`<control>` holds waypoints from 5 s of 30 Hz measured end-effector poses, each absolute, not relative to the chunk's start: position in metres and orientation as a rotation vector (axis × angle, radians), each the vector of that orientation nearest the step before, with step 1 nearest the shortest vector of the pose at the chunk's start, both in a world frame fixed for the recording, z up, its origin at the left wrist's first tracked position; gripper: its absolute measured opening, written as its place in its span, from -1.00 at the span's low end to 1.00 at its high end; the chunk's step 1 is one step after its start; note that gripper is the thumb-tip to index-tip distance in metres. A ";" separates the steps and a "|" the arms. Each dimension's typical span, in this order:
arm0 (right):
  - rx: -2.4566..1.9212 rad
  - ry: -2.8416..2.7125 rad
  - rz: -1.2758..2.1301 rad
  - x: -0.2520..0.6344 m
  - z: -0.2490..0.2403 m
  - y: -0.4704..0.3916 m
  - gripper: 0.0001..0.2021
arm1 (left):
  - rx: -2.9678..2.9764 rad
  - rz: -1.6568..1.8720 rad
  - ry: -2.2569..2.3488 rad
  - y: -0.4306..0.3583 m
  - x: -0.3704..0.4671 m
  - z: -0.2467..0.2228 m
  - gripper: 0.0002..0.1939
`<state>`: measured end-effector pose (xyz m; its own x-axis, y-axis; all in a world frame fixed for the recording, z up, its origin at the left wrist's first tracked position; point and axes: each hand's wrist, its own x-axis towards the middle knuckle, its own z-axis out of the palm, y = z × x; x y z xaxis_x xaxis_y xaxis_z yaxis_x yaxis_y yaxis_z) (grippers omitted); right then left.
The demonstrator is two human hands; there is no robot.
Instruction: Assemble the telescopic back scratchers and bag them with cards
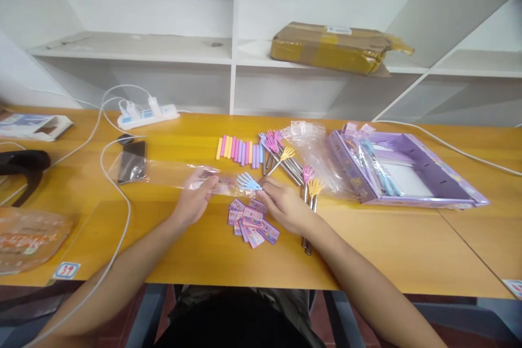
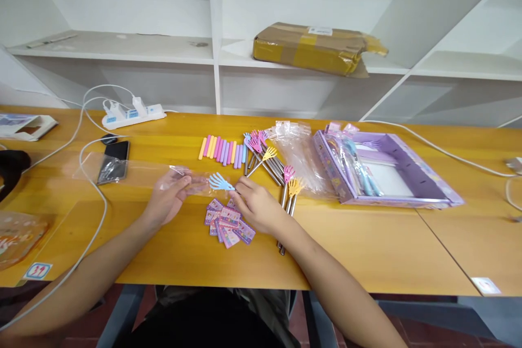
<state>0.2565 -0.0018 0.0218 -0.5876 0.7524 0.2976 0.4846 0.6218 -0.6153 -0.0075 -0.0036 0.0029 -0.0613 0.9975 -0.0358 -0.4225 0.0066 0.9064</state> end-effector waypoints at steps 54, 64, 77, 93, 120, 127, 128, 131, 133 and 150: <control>-1.020 -2.483 0.808 0.247 0.007 -0.003 -0.58 | 0.761 1.242 0.944 -0.017 0.009 -0.002 -0.61; -1.073 -2.386 0.754 0.241 0.005 -0.005 -0.54 | 0.676 1.242 0.907 -0.019 0.012 -0.007 -0.63; -1.054 -2.360 0.741 0.246 0.010 -0.003 -0.51 | 0.762 1.203 0.893 -0.016 0.009 0.002 -0.60; -1.134 -2.116 1.260 0.251 0.010 0.000 -0.44 | 0.671 1.429 0.872 -0.005 -0.003 0.012 -0.61; -0.901 -2.039 0.930 0.237 -0.011 -0.007 -0.51 | 0.886 1.177 0.786 -0.033 0.018 -0.007 -0.68; -0.957 -2.071 0.526 0.226 -0.023 -0.015 -0.61 | 1.127 0.945 0.861 -0.035 0.019 -0.018 -0.59; -0.962 -2.084 0.511 0.225 -0.023 -0.015 -0.63 | 1.147 0.915 0.864 -0.033 0.018 -0.016 -0.57; -0.964 -2.138 0.513 0.228 -0.021 -0.014 -0.61 | 1.153 0.945 0.845 -0.029 0.014 -0.010 -0.55; -0.932 -2.176 0.565 0.234 -0.018 -0.011 -0.50 | 1.117 1.007 0.856 -0.028 0.012 -0.005 -0.48; -0.467 -2.274 0.246 0.242 -0.003 -0.006 -0.91 | 1.233 0.913 0.966 -0.027 0.010 -0.009 -0.41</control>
<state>0.2420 -0.0062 -0.0032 -0.6240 0.4057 0.6678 0.2532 0.9135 -0.3184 0.0101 -0.0271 -0.0088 0.3338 0.9381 -0.0921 -0.0397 0.1116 0.9930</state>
